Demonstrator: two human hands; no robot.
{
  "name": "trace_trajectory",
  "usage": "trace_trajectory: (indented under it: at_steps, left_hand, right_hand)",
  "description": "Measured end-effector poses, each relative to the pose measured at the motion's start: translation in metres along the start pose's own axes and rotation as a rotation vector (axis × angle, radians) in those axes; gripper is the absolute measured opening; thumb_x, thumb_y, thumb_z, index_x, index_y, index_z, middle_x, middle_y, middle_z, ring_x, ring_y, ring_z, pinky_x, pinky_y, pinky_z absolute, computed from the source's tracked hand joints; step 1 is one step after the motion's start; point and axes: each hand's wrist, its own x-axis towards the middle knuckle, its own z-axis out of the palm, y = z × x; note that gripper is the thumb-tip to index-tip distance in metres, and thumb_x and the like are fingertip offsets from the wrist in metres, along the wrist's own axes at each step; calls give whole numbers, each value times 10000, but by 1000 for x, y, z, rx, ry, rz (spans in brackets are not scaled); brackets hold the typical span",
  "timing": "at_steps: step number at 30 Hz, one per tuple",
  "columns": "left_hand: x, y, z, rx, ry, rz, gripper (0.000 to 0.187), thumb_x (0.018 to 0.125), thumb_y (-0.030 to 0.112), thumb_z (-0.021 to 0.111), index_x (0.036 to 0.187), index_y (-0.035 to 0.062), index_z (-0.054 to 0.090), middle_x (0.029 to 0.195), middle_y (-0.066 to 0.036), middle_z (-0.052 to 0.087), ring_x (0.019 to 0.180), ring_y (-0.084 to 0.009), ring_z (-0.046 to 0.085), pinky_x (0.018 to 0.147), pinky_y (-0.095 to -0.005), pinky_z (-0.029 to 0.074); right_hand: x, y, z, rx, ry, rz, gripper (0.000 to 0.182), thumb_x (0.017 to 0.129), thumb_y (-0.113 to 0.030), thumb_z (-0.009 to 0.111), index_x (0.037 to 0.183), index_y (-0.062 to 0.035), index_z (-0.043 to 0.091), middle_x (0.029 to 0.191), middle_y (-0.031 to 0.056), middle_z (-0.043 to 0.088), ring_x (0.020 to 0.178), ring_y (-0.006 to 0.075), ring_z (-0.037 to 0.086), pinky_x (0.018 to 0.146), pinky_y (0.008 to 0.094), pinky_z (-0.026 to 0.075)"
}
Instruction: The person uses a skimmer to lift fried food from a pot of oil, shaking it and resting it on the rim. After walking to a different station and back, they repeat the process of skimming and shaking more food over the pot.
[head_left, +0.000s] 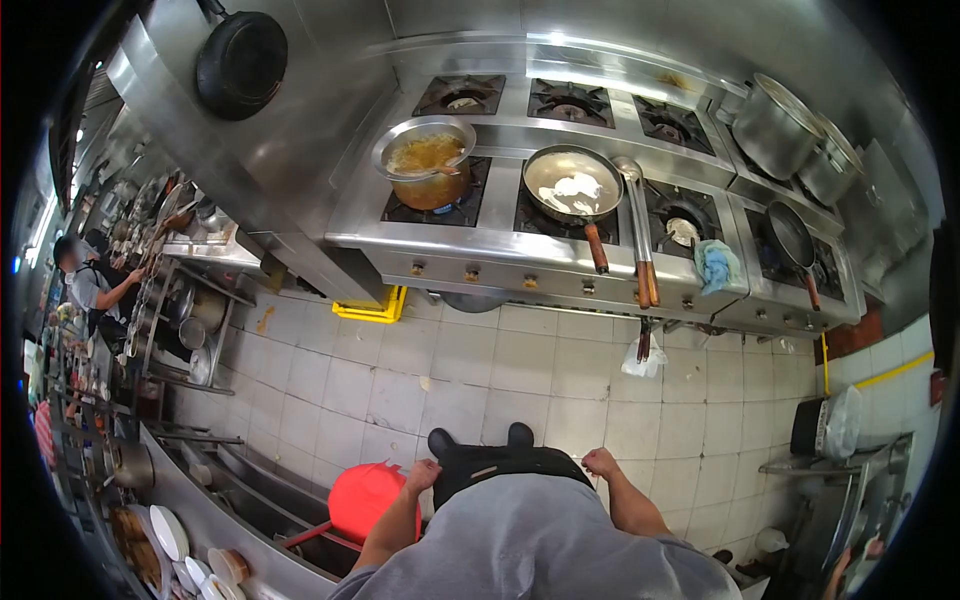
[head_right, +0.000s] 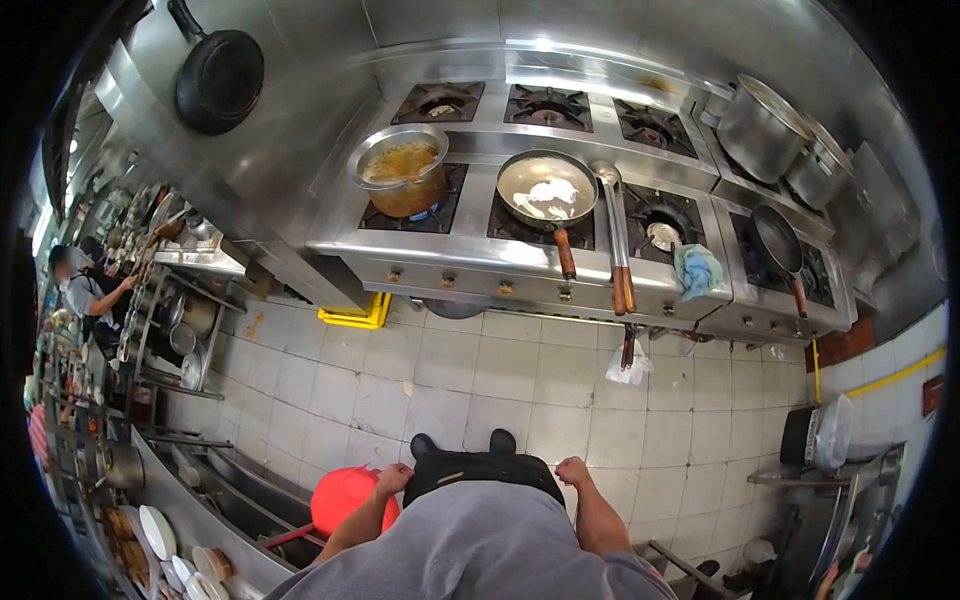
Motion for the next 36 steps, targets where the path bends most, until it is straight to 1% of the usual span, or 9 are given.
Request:
trace_trajectory:
  at_steps: [4,7,14,25,29,31,32,33,36]
  left_hand:
    - [1,0,1,21,12,20,318,744,296,626,901,20,646,876,-189,653,880,-313,630,789,-372,485]
    - [5,-1,1,23,1,24,311,740,294,627,895,25,649,874,-193,652,880,-317,629,786,-373,485]
    - [2,9,-1,23,16,26,304,734,294,625,884,31,651,870,-190,652,874,-317,629,780,-374,485]
    - [1,3,-1,18,53,49,321,739,297,614,893,17,648,872,-197,649,865,-315,630,772,-374,486]
    - [-7,2,-6,10,118,35,338,767,301,576,912,4,644,886,-212,645,883,-329,626,779,-387,485]
    - [-13,1,-14,1,180,16,350,783,306,552,926,-1,641,902,-220,643,898,-341,622,785,-395,484]
    - [-15,-1,-18,-3,184,-7,359,788,310,544,936,-3,639,912,-224,640,909,-345,618,793,-399,481]
    - [-17,-5,-23,-9,185,-30,367,792,314,536,945,-4,636,923,-227,637,920,-349,614,801,-403,478]
    - [-26,-22,-28,-52,180,-103,375,798,313,527,960,-9,632,943,-234,631,940,-351,606,818,-405,472]
  right_hand:
    - [-3,-4,-3,22,5,16,167,729,-129,602,735,35,638,582,106,589,478,171,551,431,304,454]
    - [-6,-5,-5,1,23,30,154,724,-121,625,775,21,655,622,93,608,522,150,577,429,274,475]
    - [-4,1,-6,-1,8,62,153,721,-119,618,782,16,657,644,94,616,546,153,586,445,278,483]
    - [1,1,-3,-39,-4,58,141,718,-118,614,762,8,659,644,90,617,557,152,592,447,276,484]
    - [9,-9,-2,-12,-48,23,157,736,-135,625,819,-5,657,683,76,625,585,149,598,465,277,494]
    - [15,-32,-5,61,-60,-41,165,747,-142,629,852,-17,654,709,67,629,603,148,602,474,279,498]
    - [21,-49,-8,55,-78,-46,174,771,-155,617,897,-38,647,745,48,630,633,142,599,499,285,502]
    - [26,-70,-12,84,-105,-81,168,782,-153,600,903,-44,643,752,42,625,650,141,597,515,289,501]
    - [30,-166,-25,156,-200,-200,181,817,-162,568,956,-56,615,796,19,609,692,136,585,567,294,494]
